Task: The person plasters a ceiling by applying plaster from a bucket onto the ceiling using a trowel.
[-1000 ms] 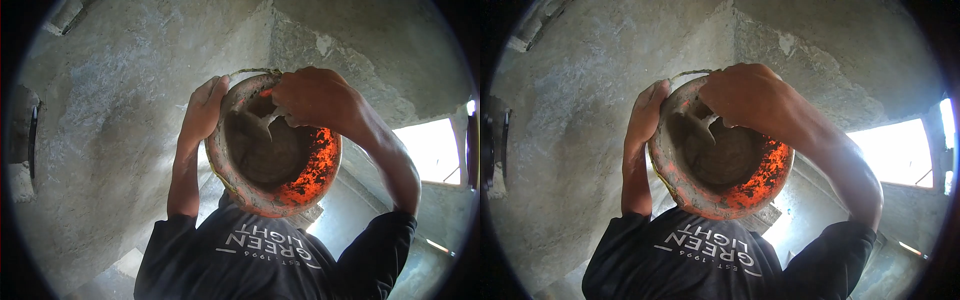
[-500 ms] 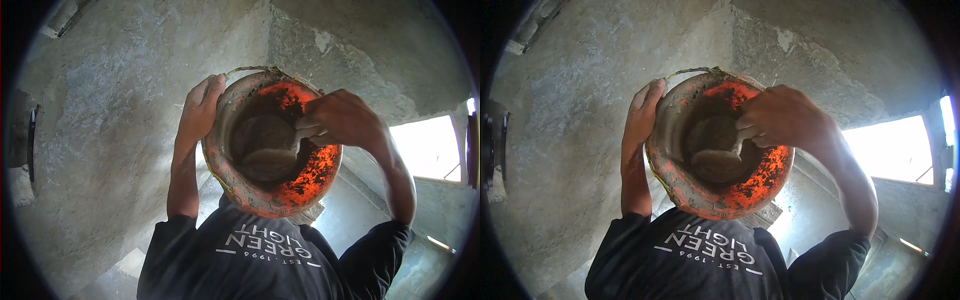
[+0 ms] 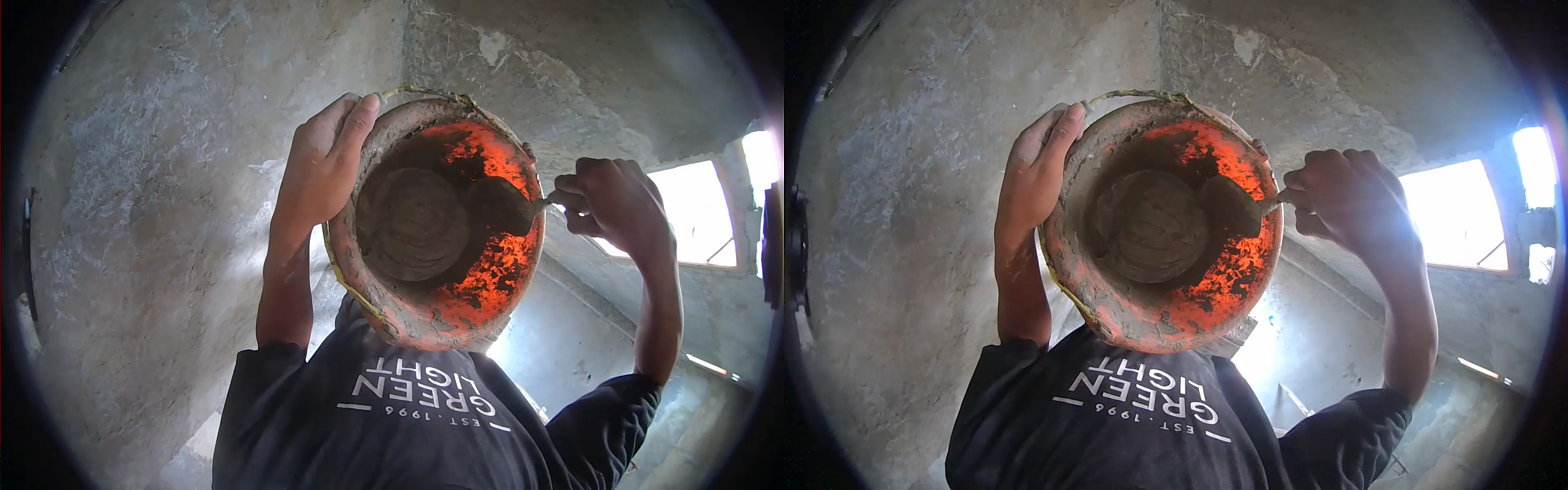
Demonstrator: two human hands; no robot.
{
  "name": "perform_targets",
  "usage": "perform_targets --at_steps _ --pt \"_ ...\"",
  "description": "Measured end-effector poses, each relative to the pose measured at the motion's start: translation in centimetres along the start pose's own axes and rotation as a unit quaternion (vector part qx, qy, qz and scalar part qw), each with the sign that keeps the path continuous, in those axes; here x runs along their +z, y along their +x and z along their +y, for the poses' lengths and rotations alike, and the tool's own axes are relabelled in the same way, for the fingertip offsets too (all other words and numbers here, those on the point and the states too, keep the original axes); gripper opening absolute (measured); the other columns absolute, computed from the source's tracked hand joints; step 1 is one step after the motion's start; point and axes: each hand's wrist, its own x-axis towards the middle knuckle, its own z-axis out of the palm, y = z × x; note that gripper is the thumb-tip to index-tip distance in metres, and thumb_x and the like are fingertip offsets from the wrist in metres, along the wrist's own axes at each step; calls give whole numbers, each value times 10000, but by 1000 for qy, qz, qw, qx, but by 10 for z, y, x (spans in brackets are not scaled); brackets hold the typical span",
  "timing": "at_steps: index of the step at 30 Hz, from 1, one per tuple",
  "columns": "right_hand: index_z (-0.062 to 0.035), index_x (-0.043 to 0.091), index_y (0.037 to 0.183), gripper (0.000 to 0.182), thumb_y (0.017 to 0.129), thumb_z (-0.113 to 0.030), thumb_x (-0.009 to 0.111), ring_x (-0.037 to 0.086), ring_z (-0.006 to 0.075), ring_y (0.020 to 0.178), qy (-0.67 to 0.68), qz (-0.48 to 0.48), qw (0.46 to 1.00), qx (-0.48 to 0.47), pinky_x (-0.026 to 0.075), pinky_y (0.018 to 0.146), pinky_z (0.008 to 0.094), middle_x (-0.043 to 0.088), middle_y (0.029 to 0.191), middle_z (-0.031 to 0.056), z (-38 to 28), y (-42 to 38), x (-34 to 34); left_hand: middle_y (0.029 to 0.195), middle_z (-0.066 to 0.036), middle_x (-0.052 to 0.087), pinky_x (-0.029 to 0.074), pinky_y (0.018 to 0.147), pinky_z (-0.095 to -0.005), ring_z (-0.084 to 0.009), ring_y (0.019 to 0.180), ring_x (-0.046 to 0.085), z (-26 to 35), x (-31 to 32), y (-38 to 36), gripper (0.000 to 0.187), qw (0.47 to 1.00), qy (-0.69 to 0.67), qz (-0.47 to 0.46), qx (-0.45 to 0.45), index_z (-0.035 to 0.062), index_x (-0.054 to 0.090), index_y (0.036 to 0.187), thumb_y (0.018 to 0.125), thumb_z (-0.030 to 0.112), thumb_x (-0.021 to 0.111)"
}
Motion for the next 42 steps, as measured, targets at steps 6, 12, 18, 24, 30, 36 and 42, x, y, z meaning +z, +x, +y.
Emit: perform_targets --at_steps 6,12,18,24,30,36,42 --pt "-201 676 922 179 743 -205 686 630 220 747 9 -54 998 18 527 735 367 596 796 19 9 8 30 649 -82 501 393 625 -300 -136 633 406 -2 -2 -4 408 1000 15 2 15 -21 553 839 976 354 468" --pt "-13 607 777 139 775 -122 693 515 105 551 89 46 990 -99 446 531 279 562 637 22 25 -6 70 598 -78 452 374 570 -300 -122 596 378 -6 0 -2 414 1000 19 5 21 -15 532 788 975 350 474" --pt "-58 664 856 183 722 -182 680 607 230 623 120 -10 993 -9 488 591 385 636 715 106 5 -22 75 577 -82 436 372 546 -315 -129 569 383 1 8 -3 407 999 27 8 25 -11 518 772 973 340 475" --pt "-202 685 950 273 679 -195 717 621 246 697 149 -129 980 -3 506 629 384 617 771 83 -17 -18 79 561 -93 467 385 527 -324 -148 523 416 7 11 -5 382 999 33 15 29 -12 525 782 973 314 470" --pt "-158 662 983 304 693 -218 731 620 252 721 150 -95 981 -78 509 691 363 630 809 85 -17 -14 105 550 -116 494 397 514 -334 -160 495 449 13 17 -8 371 999 31 17 29 -15 532 785 973 300 472" --pt "-92 657 929 296 688 -246 734 635 298 756 268 -77 957 -86 505 703 392 643 806 123 -15 -12 100 659 -35 449 379 635 -271 -108 657 394 24 13 -12 380 1000 27 -13 -6 -14 516 800 979 316 458" --pt "-44 666 912 352 599 -175 761 651 277 745 367 -5 927 -76 517 686 346 669 823 124 8 -28 121 576 -149 500 410 543 -340 -193 513 456 9 10 -4 376 998 48 10 49 -22 536 812 971 314 473"
